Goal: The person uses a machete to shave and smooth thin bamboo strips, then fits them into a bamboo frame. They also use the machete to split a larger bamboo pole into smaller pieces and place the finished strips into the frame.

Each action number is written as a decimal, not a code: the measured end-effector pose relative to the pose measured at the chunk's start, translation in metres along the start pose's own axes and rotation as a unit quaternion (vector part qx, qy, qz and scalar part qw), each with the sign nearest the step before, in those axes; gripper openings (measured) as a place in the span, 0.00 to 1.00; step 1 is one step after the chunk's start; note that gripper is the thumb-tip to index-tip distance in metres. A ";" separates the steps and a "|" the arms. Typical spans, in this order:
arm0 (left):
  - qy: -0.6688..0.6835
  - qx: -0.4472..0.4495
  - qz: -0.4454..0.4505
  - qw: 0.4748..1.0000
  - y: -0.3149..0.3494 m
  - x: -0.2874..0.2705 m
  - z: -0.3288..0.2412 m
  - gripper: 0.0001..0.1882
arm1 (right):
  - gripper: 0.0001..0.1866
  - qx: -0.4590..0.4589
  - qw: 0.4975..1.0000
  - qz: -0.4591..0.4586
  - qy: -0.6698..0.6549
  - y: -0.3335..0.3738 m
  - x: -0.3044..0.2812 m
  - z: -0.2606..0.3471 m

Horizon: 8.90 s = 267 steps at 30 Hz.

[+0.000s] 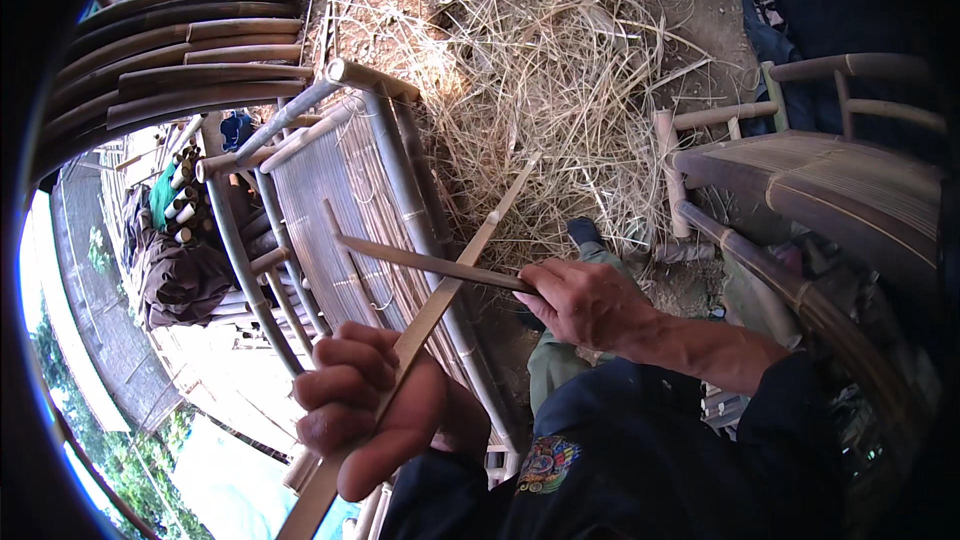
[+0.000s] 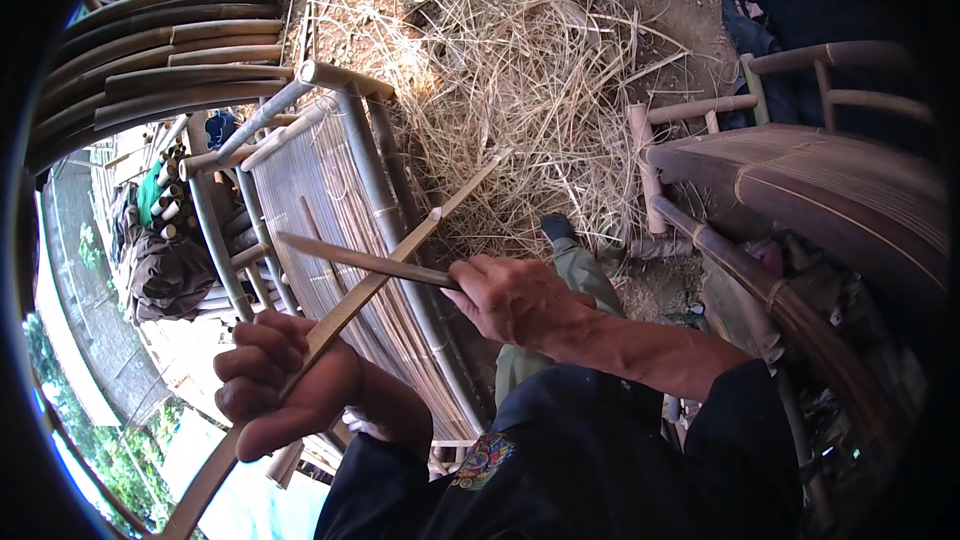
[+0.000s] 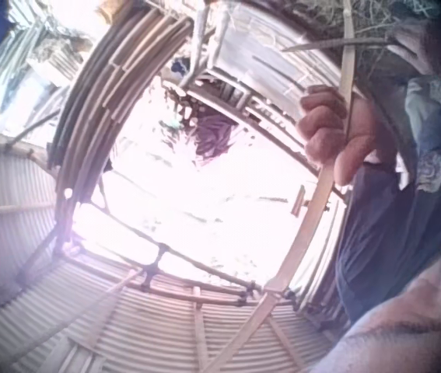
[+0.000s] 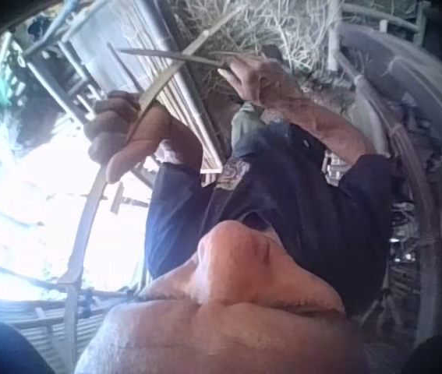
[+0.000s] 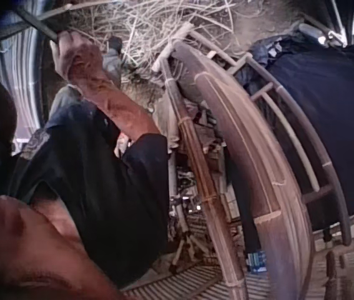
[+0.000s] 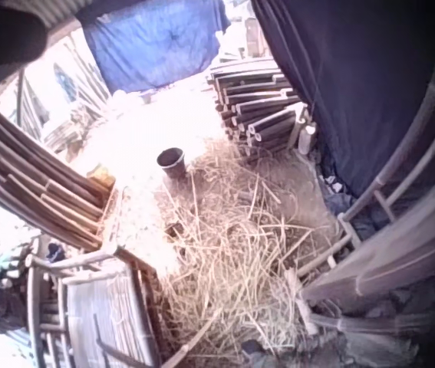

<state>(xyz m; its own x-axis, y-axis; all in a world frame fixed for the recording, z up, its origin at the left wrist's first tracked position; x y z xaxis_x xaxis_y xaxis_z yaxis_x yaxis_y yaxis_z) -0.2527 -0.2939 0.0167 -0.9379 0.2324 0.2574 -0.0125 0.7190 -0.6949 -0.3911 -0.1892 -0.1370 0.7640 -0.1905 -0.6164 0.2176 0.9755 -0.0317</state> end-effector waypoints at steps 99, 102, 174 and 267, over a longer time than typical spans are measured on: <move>-0.175 -0.451 -0.090 0.871 0.223 -0.351 -0.308 0.13 | 0.31 -0.384 0.904 0.130 0.134 0.193 0.208 0.365; -0.182 -0.457 -0.046 0.869 0.239 -0.350 -0.315 0.18 | 0.32 -0.239 0.957 0.065 0.149 0.139 0.189 0.349; 0.019 -0.491 -0.118 0.863 0.207 -0.308 -0.308 0.24 | 0.34 -0.356 0.925 0.101 0.081 0.162 0.165 0.367; -0.109 -0.563 -0.241 0.783 0.219 -0.191 -0.170 0.09 | 0.28 -0.413 0.879 0.224 0.083 0.064 0.120 0.235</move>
<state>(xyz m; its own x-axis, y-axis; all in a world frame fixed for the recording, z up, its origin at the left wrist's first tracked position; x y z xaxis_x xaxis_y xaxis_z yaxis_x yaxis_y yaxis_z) -0.0177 -0.0694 -0.0707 -0.9566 -0.2731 0.1018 -0.1848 0.8383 0.5129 -0.1424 -0.1753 -0.0282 0.5464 0.1858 -0.8167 -0.6508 0.7080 -0.2744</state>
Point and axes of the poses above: each hand's wrist, its own y-axis away from the middle knuckle, its own x-axis out of the palm, z = x × y, the point moved 10 cm from there along -y, towards the middle knuckle, and after that the axes turned 5 degrees about y, right-handed, at the moved point
